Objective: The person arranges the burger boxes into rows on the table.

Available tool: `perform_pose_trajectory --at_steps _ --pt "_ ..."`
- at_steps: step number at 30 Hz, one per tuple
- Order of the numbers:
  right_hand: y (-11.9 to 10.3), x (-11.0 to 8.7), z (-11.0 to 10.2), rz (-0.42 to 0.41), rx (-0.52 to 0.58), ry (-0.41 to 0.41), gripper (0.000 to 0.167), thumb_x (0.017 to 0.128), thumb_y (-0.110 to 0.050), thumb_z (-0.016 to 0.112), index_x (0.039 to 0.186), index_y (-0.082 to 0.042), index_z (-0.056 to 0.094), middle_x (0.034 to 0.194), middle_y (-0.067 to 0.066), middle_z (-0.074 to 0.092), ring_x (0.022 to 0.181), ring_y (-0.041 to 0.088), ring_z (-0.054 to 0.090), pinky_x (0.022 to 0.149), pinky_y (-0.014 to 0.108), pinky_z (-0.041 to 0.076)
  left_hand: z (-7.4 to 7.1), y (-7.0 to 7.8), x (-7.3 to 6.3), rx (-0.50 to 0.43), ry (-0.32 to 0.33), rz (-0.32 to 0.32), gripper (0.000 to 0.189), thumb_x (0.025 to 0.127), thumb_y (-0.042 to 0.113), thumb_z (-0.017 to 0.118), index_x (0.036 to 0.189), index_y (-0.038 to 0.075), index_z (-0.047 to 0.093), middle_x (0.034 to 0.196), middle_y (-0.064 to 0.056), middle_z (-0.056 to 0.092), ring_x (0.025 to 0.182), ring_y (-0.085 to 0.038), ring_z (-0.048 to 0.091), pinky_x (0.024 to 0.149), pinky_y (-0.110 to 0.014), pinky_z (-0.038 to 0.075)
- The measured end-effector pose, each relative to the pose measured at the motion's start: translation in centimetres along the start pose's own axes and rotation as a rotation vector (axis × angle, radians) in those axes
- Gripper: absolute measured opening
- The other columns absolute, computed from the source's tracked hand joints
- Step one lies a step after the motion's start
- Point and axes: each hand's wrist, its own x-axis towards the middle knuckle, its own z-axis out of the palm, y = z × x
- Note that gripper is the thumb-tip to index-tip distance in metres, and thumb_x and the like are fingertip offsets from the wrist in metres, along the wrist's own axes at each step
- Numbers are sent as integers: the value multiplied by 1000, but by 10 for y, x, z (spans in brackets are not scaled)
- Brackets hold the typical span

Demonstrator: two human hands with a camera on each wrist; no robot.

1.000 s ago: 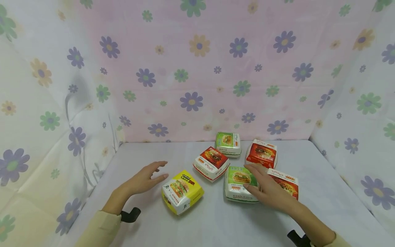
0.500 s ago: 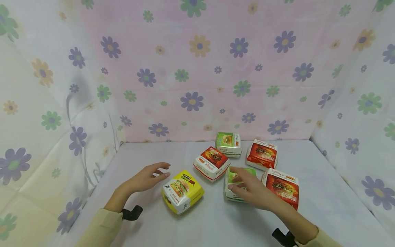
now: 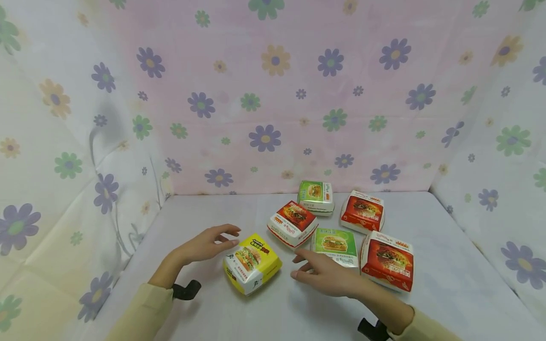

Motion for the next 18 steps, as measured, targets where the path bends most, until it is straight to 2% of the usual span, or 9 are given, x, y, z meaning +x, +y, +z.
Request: perform_pose_trajectory --at_steps 9,13,18 --pt "-2 11 19 100 58 -45 80 100 -45 64 157 1 31 141 13 58 121 33 61 92 52 55 1 0 3 -44 -52 -59 54 103 43 60 148 14 53 143 -10 59 125 -33 57 99 -55 50" --pt "1 17 25 113 85 -66 88 99 -48 64 160 -2 21 141 12 58 116 28 63 90 49 56 1 1 5 -86 -75 -78 55 103 44 60 149 15 51 143 -8 58 129 -37 54 100 -56 50" --pt "9 23 33 166 198 -112 100 98 -54 63 162 -2 8 142 16 53 107 22 67 92 46 55 4 -1 7 -142 -132 -129 59 102 47 61 152 19 47 146 -7 55 132 -34 53 96 -48 53"
